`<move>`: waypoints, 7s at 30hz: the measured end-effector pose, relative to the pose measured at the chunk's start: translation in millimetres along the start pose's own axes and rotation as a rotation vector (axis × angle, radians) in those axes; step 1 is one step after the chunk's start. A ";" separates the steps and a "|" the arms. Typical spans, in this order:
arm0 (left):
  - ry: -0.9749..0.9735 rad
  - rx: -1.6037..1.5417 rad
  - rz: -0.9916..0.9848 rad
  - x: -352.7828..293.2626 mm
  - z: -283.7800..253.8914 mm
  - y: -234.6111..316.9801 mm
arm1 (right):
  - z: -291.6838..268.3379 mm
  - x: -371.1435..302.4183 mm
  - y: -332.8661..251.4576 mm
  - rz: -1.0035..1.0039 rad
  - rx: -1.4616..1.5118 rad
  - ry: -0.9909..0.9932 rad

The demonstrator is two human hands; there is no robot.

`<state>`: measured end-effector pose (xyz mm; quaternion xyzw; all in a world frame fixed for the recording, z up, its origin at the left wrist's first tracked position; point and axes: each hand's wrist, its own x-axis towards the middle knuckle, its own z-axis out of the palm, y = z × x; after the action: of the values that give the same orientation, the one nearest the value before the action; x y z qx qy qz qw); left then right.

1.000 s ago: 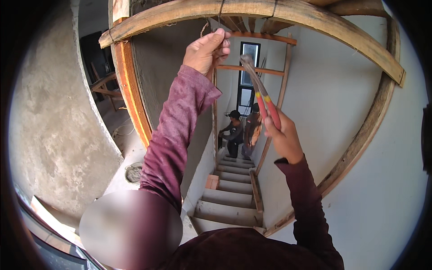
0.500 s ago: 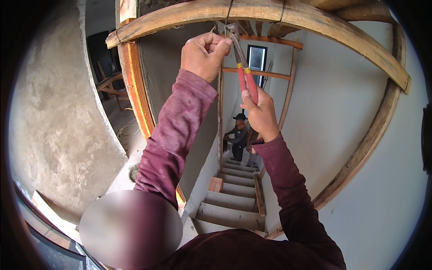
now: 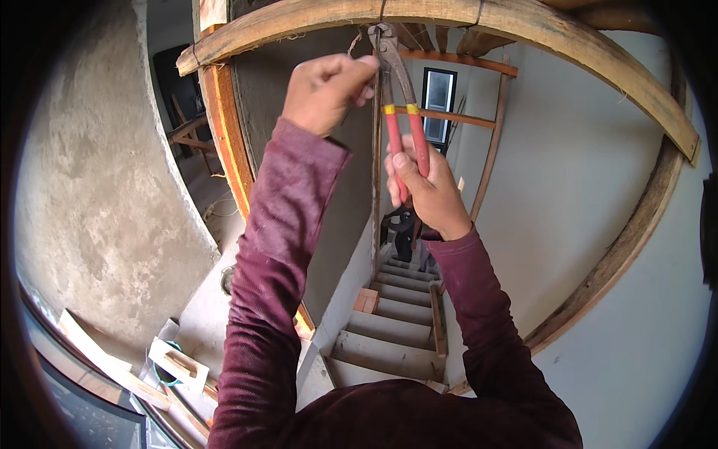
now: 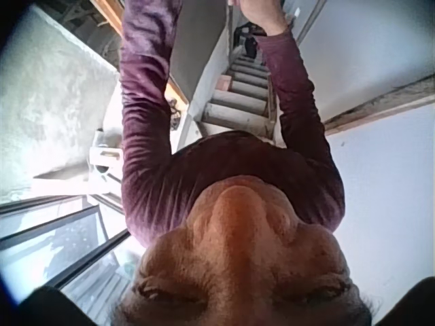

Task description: The person secures wooden beams above a stairwell using wire, twisting the wire with pliers to hold the timber in place.

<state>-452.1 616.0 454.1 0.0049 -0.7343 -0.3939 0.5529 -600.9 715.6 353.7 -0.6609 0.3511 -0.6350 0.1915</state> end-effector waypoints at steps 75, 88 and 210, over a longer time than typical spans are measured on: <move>-0.632 -0.592 -0.215 5.4 36.1 -34.0 | 5.6 21.8 31.3 0.347 0.941 -0.510; -0.021 -0.601 -0.320 -3.3 90.3 -19.4 | 30.5 2.7 -3.7 -0.009 -1.085 0.607; -0.522 1.882 0.996 65.4 49.6 143.5 | -164.0 13.9 -61.6 -0.630 -1.126 0.031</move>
<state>-456.5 714.4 586.8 0.0443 -0.7554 0.6029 0.2527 -747.7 779.3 426.3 -0.7224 0.4226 -0.3890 -0.3851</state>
